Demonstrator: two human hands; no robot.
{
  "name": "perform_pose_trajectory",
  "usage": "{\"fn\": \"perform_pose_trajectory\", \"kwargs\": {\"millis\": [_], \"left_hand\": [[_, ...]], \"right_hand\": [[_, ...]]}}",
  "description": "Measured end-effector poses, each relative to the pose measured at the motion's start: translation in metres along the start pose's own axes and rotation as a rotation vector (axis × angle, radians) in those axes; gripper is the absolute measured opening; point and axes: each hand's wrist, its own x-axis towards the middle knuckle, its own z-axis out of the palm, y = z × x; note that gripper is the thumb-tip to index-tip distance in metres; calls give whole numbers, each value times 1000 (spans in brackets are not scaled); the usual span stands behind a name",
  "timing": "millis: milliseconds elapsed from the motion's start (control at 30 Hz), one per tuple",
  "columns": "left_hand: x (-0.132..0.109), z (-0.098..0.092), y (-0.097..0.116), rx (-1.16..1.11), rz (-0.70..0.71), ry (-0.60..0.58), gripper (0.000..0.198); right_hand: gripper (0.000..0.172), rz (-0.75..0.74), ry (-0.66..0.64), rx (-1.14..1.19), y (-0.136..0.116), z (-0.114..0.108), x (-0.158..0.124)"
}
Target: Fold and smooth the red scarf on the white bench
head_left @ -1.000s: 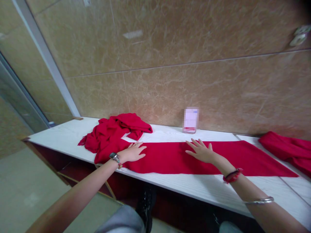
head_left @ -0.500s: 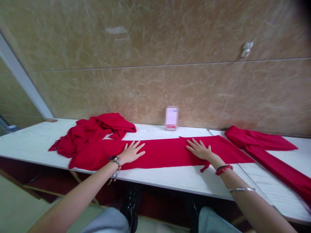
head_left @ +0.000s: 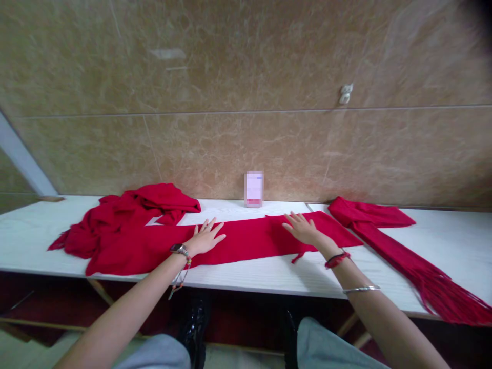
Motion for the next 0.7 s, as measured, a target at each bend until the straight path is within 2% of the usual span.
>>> {"fn": "perform_pose_trajectory", "kwargs": {"millis": [67,167,233,400,467,533,567,633,700], "left_hand": [[4,5,15,-24,53,15,61],[4,13,28,-20,100,7,58],[2,18,29,-7,107,23,55],[-5,17,25,-20,120,38,53],[-11,9,23,-17,129,24,52],[-22,-6,19,-7,148,12,51],[-29,-15,16,-2,162,12,50],[-44,-32,9,14,201,-16,45],[-60,-43,1,44,232,-116,37]], "right_hand": [[53,-174,-9,110,-34,0,0],[45,-398,-40,66,-67,7,-4],[40,-460,-50,-4,-72,12,-8],[37,-482,-102,-75,-58,15,-8],[38,-409,-128,-54,-60,12,-4],[43,-328,-96,-9,-70,5,-2],[47,-334,-65,23,-79,0,-2],[51,-474,-10,109,-101,-13,-5],[48,-681,-11,214,-127,-25,-10]]}}
